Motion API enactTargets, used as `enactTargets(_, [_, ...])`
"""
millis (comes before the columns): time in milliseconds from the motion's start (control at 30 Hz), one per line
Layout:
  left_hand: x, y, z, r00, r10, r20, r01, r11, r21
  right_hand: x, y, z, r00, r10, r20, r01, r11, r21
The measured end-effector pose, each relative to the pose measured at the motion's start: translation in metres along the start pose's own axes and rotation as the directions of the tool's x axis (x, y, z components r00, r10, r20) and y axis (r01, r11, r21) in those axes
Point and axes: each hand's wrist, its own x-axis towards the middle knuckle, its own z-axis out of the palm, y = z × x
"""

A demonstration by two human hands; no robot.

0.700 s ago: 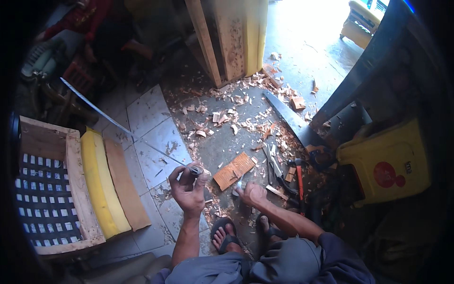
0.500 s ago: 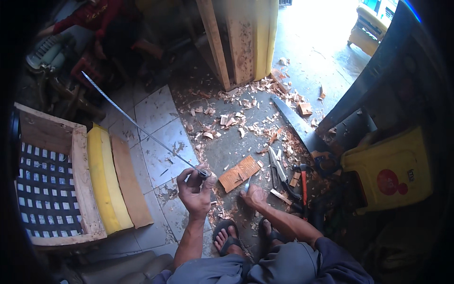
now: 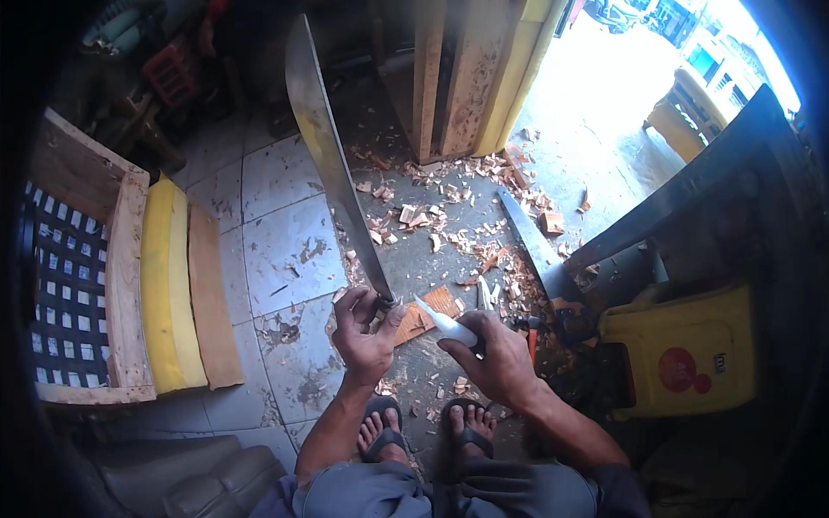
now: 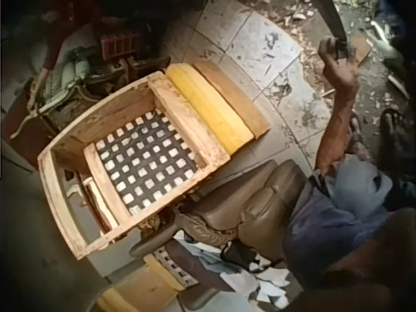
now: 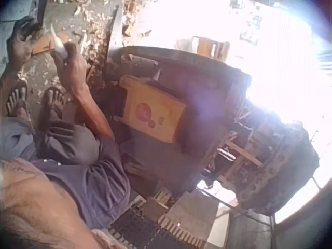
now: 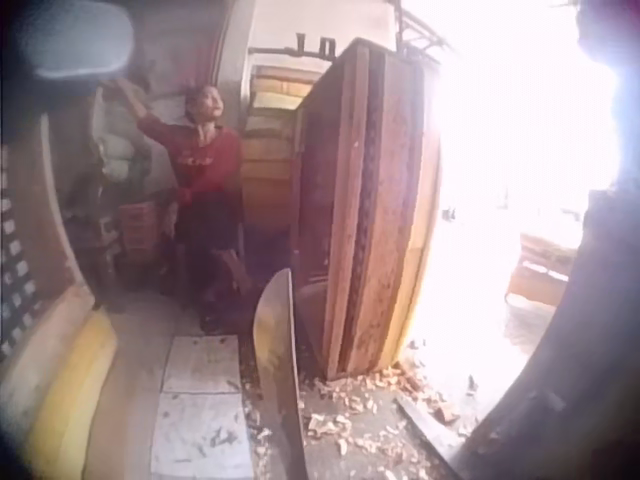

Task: The person shapes a wood block using a machete, applies adhesive from a bottle to join it with another wooden piece, and uses a hammer and a knife for further refinement on the floor of a workshop.

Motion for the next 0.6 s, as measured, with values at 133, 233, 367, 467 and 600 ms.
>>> enactTargets(133, [0.001,0.006,0.008,1.000,0.010,-0.004,-0.010,1.000,0.020,0.014,-0.027,-0.027,0.990,-0.133,-0.038,0.130,0.989,-0.067])
enactTargets(233, [0.000,0.002,0.009,0.999,0.033,-0.008,-0.032,0.998,0.051,0.020,-0.036,-0.030,0.984,-0.165,-0.064,0.160,0.984,-0.077])
enactTargets(367, [0.000,0.002,0.006,0.999,0.035,-0.003,-0.035,0.997,0.071,0.025,-0.044,-0.029,0.985,-0.163,-0.058,0.157,0.983,-0.096])
enactTargets(467, [-0.001,0.000,0.005,1.000,0.027,-0.010,-0.026,0.998,0.065,0.030,-0.050,-0.028,0.981,-0.190,-0.029,0.186,0.977,-0.104])
enactTargets(600, [-0.002,0.003,0.004,1.000,0.019,-0.011,-0.019,0.998,0.066,0.041,-0.057,-0.030,0.980,-0.200,0.016,0.201,0.975,-0.093])
